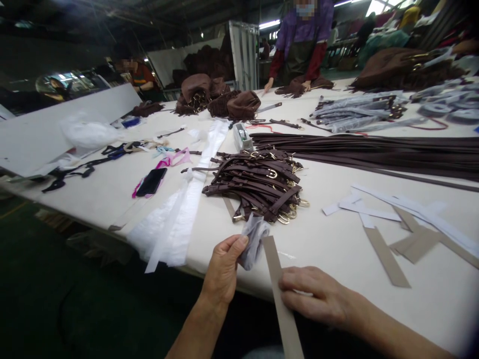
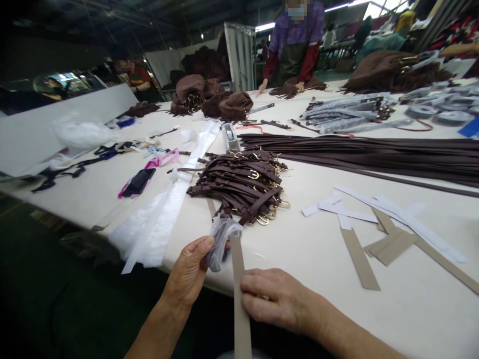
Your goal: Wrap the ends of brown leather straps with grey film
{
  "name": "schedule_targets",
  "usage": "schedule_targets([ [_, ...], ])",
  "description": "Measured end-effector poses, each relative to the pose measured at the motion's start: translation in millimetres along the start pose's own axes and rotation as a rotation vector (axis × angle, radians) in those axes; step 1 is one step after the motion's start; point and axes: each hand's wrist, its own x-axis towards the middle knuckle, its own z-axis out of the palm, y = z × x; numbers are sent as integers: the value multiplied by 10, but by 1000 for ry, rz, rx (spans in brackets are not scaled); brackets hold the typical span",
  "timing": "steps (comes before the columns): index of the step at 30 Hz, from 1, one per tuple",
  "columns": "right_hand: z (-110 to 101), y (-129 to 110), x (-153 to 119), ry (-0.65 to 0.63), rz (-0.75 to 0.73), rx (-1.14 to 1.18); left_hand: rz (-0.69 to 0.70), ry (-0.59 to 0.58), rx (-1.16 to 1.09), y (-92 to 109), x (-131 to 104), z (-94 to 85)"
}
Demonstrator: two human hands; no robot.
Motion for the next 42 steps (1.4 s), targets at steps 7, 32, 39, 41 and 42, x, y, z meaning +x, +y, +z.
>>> schedule_targets([
  [7,45,41,26,-48,78,124,-50,5,-139,77,-34,26],
  [32,511,275,-114,143,402,79,769,-128,1198,-372,201,-125],
  [39,501,328,-83,18,347,135,880,-169,1253,-547,270,-200],
  [41,469,366,-58,-3,374,157,874,-184,1254,-560,270,-201],
  [42,454,390,-47,-20,393,172,867,-193,1249,-559,270,-200],
])
